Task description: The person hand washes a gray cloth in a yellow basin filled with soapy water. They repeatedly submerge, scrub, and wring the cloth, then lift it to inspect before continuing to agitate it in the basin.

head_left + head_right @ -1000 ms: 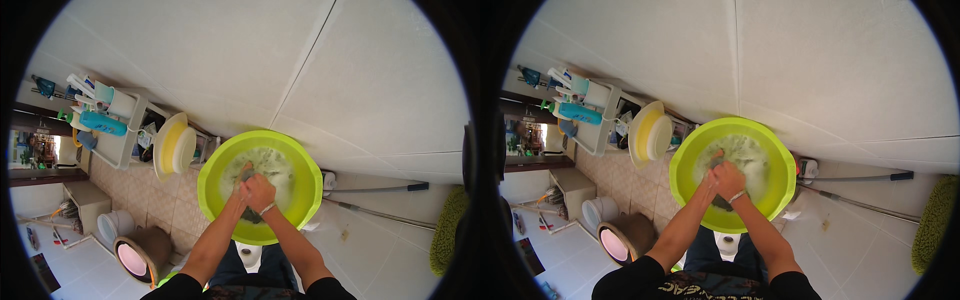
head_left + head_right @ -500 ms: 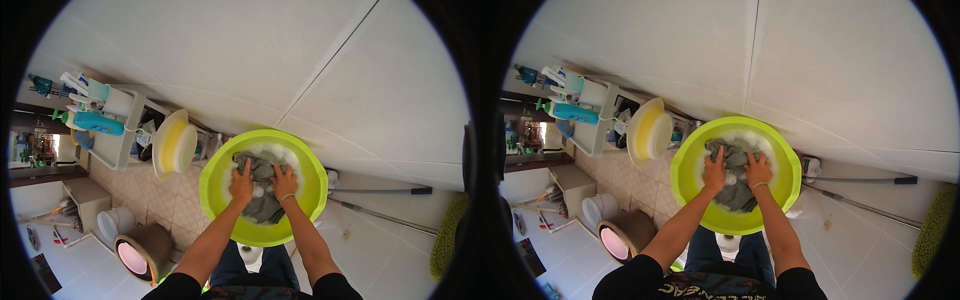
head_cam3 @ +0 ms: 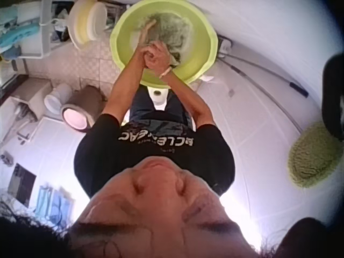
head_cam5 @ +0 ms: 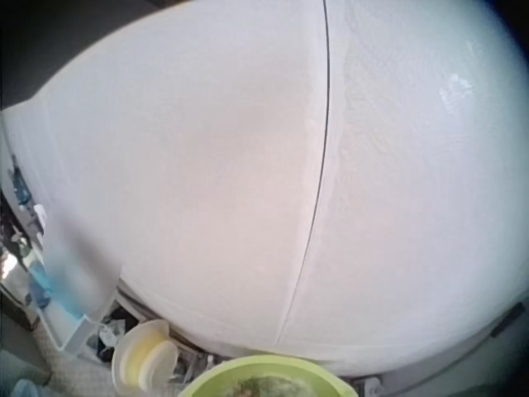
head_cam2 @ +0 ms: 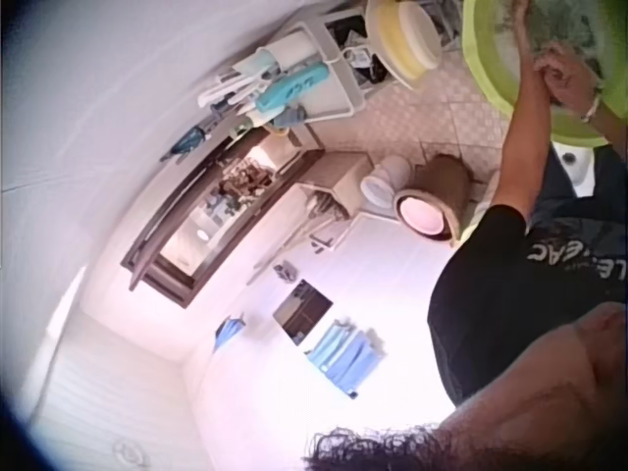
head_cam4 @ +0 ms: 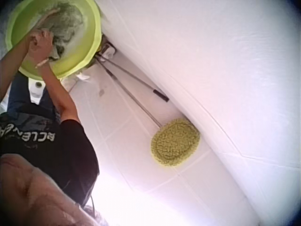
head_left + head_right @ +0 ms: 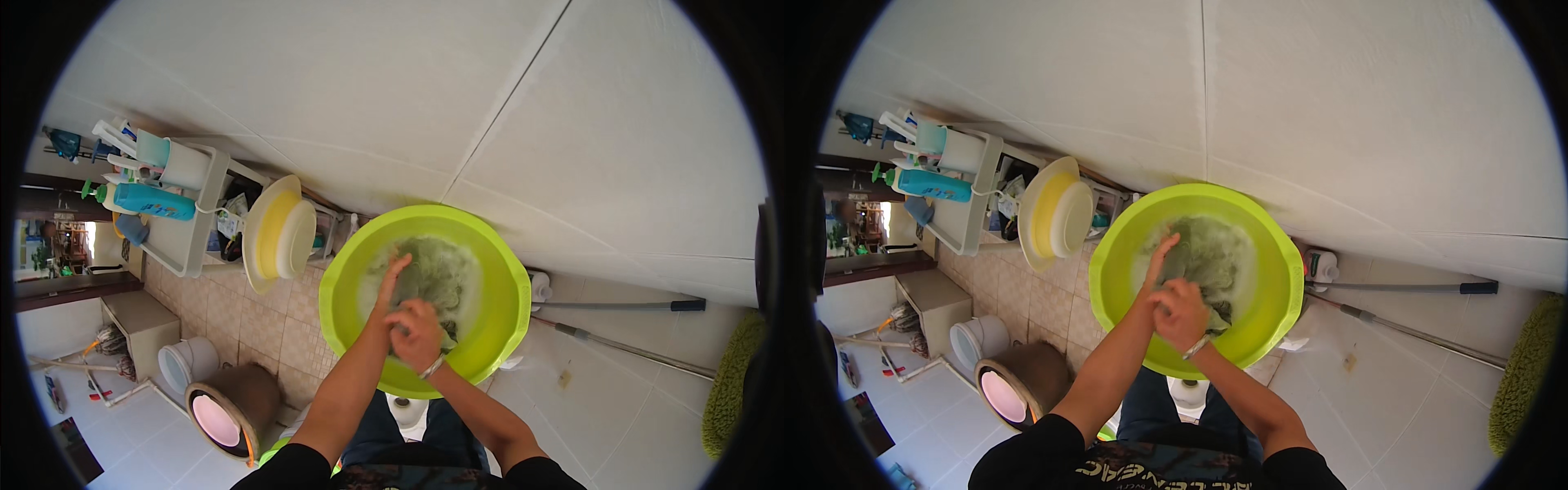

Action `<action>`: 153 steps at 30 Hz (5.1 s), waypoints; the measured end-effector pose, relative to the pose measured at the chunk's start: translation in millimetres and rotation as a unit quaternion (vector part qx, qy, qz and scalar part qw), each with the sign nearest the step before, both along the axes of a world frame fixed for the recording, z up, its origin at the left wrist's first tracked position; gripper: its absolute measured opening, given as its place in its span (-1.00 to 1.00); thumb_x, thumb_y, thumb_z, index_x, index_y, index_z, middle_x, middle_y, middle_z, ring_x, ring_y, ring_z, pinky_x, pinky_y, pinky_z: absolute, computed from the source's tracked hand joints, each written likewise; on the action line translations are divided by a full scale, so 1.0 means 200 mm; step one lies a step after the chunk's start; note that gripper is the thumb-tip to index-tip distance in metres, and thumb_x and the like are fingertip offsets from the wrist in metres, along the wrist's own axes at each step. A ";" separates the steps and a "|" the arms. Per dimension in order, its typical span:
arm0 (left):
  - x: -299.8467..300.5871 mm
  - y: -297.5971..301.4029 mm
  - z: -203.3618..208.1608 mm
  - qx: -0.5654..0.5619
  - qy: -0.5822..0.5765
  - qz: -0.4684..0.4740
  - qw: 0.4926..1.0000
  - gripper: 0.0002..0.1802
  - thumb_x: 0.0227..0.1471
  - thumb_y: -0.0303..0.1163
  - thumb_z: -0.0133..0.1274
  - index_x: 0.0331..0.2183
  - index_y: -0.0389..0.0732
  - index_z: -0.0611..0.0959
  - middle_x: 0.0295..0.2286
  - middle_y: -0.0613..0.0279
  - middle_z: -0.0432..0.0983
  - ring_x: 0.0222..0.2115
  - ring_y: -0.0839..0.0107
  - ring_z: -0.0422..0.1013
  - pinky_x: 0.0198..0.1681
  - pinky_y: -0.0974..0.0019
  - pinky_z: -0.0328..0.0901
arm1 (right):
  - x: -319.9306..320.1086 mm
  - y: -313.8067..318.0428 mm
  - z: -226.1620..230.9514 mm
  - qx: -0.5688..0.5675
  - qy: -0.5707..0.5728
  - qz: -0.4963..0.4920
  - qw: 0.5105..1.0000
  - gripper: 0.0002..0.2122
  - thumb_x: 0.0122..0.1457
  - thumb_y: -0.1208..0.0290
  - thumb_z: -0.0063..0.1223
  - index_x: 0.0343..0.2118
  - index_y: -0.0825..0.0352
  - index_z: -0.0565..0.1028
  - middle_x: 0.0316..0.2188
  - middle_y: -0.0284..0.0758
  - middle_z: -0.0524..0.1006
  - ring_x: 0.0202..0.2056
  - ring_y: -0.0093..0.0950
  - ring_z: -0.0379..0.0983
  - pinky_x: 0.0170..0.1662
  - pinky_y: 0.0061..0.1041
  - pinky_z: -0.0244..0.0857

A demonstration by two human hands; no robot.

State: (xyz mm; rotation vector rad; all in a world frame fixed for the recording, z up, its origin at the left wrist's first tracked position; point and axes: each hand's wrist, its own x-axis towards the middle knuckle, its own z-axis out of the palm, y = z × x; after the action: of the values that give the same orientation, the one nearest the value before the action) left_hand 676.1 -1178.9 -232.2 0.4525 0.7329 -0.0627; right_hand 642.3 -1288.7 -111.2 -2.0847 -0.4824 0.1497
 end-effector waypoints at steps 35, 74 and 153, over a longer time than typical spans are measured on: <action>-0.03 -0.06 -0.04 0.027 0.070 0.030 0.997 -0.17 0.06 -0.16 0.15 0.28 0.04 0.14 0.08 0.08 0.32 0.01 0.14 0.30 0.07 0.04 0.24 | 0.20 0.00 -0.25 0.044 0.060 -0.043 0.996 -0.73 -0.15 0.61 0.03 -0.35 0.16 0.58 -0.35 -0.27 0.49 -0.26 -0.21 0.42 -0.25 -0.34 0.34; -0.56 -0.37 0.39 0.042 0.040 -0.256 0.965 -0.48 0.04 -0.29 0.13 0.03 -0.28 0.47 -0.12 0.19 0.51 -0.12 0.27 0.47 -0.01 0.19 0.31 | 0.38 -0.38 0.13 0.372 0.618 0.173 0.671 -0.12 -0.20 0.40 0.48 0.21 0.42 0.19 0.07 -0.23 0.40 0.10 -0.41 0.31 0.18 -0.39 0.15; -0.22 -0.06 0.31 0.059 -0.144 0.021 0.988 -0.74 0.18 -0.30 -0.05 -0.15 -0.22 0.51 -0.23 0.15 0.46 -0.21 0.39 0.42 -0.14 0.26 0.35 | 0.00 0.05 0.01 -0.018 -0.197 0.154 0.968 -0.89 -0.22 0.32 0.16 -0.56 0.11 0.50 -0.56 -0.43 0.37 -0.47 -0.38 0.37 -0.49 -0.39 0.30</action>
State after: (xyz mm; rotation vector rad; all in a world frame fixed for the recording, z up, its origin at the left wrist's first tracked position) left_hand 631.2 -1190.7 -171.1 0.5453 0.4625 0.0859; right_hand 643.2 -1278.5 -108.8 -2.0669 -1.0523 -0.0816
